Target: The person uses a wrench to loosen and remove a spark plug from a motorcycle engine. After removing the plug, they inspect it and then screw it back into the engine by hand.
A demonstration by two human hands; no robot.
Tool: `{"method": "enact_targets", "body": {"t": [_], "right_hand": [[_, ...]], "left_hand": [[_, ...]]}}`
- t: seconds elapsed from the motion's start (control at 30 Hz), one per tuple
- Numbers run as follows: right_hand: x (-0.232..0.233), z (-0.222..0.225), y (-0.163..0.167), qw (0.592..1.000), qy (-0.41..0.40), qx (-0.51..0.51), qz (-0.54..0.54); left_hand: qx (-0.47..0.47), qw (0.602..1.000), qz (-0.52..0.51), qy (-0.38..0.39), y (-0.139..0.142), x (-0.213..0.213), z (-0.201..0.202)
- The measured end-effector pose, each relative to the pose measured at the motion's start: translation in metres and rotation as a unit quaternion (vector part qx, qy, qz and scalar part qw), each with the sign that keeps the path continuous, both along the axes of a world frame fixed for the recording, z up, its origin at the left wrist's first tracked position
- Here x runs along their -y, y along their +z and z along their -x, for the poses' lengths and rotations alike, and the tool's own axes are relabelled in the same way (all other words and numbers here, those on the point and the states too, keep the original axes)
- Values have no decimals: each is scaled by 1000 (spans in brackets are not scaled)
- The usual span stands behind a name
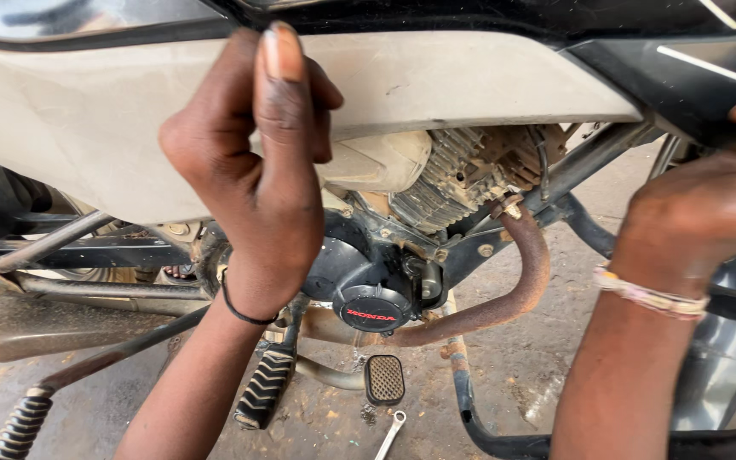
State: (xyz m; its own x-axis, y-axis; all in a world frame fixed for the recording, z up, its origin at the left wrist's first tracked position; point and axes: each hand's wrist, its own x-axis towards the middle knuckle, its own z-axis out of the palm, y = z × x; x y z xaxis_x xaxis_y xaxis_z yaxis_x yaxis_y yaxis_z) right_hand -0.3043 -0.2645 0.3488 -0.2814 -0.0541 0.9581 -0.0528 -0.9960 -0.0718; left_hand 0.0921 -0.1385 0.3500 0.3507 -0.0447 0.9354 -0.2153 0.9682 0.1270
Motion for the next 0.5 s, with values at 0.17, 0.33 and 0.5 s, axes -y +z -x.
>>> {"method": "enact_targets", "body": {"t": [0.17,0.33,0.5], "right_hand": [[6,-10,4,995,52,66,52],[-10,-22,8,991,70,93,73],[-31,-31,16,983,127,109,72]], "left_hand": [[4,1000,-5,2,4,-5,9],[11,1000,-18,-18,2,-11,13],[18,998,-40,-35,10,-7,20]]}}
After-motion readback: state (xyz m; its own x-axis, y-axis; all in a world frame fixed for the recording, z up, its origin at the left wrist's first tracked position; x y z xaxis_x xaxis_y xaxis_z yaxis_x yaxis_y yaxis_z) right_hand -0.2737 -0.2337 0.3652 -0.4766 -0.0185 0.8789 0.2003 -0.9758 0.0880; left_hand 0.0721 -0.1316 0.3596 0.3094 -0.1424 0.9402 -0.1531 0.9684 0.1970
